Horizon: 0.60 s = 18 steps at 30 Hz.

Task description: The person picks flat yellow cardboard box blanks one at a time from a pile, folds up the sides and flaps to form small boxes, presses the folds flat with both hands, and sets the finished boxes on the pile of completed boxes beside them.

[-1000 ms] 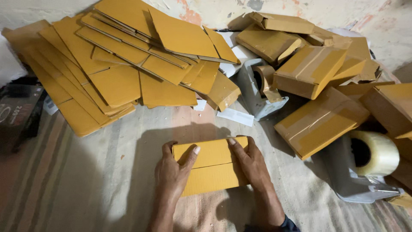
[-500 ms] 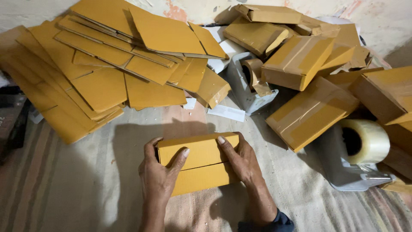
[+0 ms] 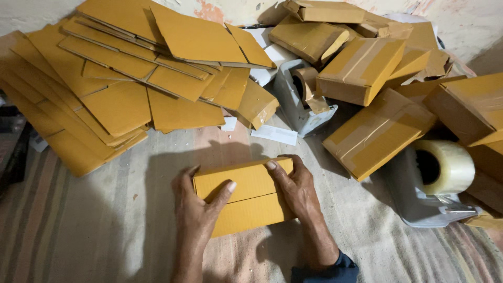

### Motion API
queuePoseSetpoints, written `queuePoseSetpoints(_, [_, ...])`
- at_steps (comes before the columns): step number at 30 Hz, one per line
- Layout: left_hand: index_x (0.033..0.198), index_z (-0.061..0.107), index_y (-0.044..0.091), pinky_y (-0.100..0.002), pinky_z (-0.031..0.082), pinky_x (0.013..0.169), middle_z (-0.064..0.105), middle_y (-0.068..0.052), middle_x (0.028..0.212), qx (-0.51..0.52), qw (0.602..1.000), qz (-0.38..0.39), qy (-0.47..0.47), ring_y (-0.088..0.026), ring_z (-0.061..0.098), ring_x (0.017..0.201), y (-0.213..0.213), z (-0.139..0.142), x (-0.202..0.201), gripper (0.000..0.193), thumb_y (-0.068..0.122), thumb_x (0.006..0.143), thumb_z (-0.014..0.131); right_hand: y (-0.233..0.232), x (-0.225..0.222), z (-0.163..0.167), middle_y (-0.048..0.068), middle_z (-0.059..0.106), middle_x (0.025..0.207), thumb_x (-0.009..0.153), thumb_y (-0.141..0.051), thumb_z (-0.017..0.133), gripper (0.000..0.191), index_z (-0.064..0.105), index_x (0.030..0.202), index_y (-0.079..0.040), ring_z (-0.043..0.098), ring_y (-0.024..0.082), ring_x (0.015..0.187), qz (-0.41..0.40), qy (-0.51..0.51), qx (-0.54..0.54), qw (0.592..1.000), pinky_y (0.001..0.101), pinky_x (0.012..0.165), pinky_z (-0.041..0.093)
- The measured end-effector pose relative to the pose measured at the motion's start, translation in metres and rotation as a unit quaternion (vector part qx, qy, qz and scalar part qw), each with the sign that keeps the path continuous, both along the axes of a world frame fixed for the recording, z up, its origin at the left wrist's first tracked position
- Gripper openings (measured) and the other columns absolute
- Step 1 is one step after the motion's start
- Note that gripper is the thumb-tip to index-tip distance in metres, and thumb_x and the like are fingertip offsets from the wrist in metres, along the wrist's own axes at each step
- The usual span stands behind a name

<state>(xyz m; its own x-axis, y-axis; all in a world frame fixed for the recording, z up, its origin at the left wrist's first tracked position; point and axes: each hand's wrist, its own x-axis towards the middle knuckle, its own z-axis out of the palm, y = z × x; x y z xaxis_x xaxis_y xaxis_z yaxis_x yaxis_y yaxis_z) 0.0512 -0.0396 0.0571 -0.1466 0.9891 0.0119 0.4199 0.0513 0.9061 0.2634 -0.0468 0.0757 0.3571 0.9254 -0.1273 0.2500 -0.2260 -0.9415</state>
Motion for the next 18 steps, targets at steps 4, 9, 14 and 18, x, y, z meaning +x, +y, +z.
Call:
queuePoseSetpoints(4, [0.158, 0.026, 0.010, -0.051, 0.042, 0.109, 0.042, -0.026, 0.154, -0.099, 0.993, -0.008, 0.069, -0.043, 0.048, 0.133, 0.001, 0.011, 0.009, 0.126, 0.043, 0.057, 0.094, 0.001, -0.003, 0.001, 0.026, 0.075, 0.100, 0.080, -0.060, 0.065, 0.086, 0.049, 0.140, -0.001, 0.080, 0.033, 0.084, 0.000, -0.064, -0.047, 0.997, 0.0435, 0.071, 0.066])
queuePoseSetpoints(9, [0.151, 0.034, 0.007, -0.046, 0.043, 0.113, 0.047, -0.026, 0.151, -0.075, 0.993, -0.001, 0.087, -0.040, 0.050, 0.137, 0.005, 0.007, 0.008, 0.113, 0.043, 0.062, 0.094, 0.005, -0.009, -0.007, 0.033, 0.048, 0.143, 0.056, -0.069, 0.085, 0.136, 0.020, 0.159, -0.007, 0.057, 0.048, 0.123, 0.059, -0.285, -0.072, 0.954, 0.0525, 0.092, 0.053])
queuePoseSetpoints(14, [0.152, 0.030, 0.002, -0.046, 0.042, 0.111, 0.043, -0.028, 0.150, -0.085, 0.993, 0.004, 0.076, -0.041, 0.047, 0.137, 0.008, 0.004, 0.006, 0.119, 0.043, 0.062, 0.095, 0.001, -0.011, -0.017, 0.037, 0.050, 0.137, 0.071, -0.073, 0.076, 0.127, 0.019, 0.158, 0.000, 0.058, 0.049, 0.122, 0.079, -0.289, 0.014, 0.954, 0.0517, 0.099, 0.051])
queuePoseSetpoints(18, [0.149, 0.032, 0.000, -0.047, 0.043, 0.110, 0.045, -0.027, 0.148, -0.043, 0.996, 0.005, 0.079, -0.041, 0.048, 0.136, 0.005, 0.009, 0.005, 0.118, 0.043, 0.058, 0.095, -0.002, -0.016, -0.024, 0.031, 0.059, 0.129, 0.095, -0.060, 0.050, 0.091, 0.026, 0.162, -0.003, 0.066, 0.045, 0.113, 0.036, -0.280, -0.015, 0.959, 0.0498, 0.094, 0.057])
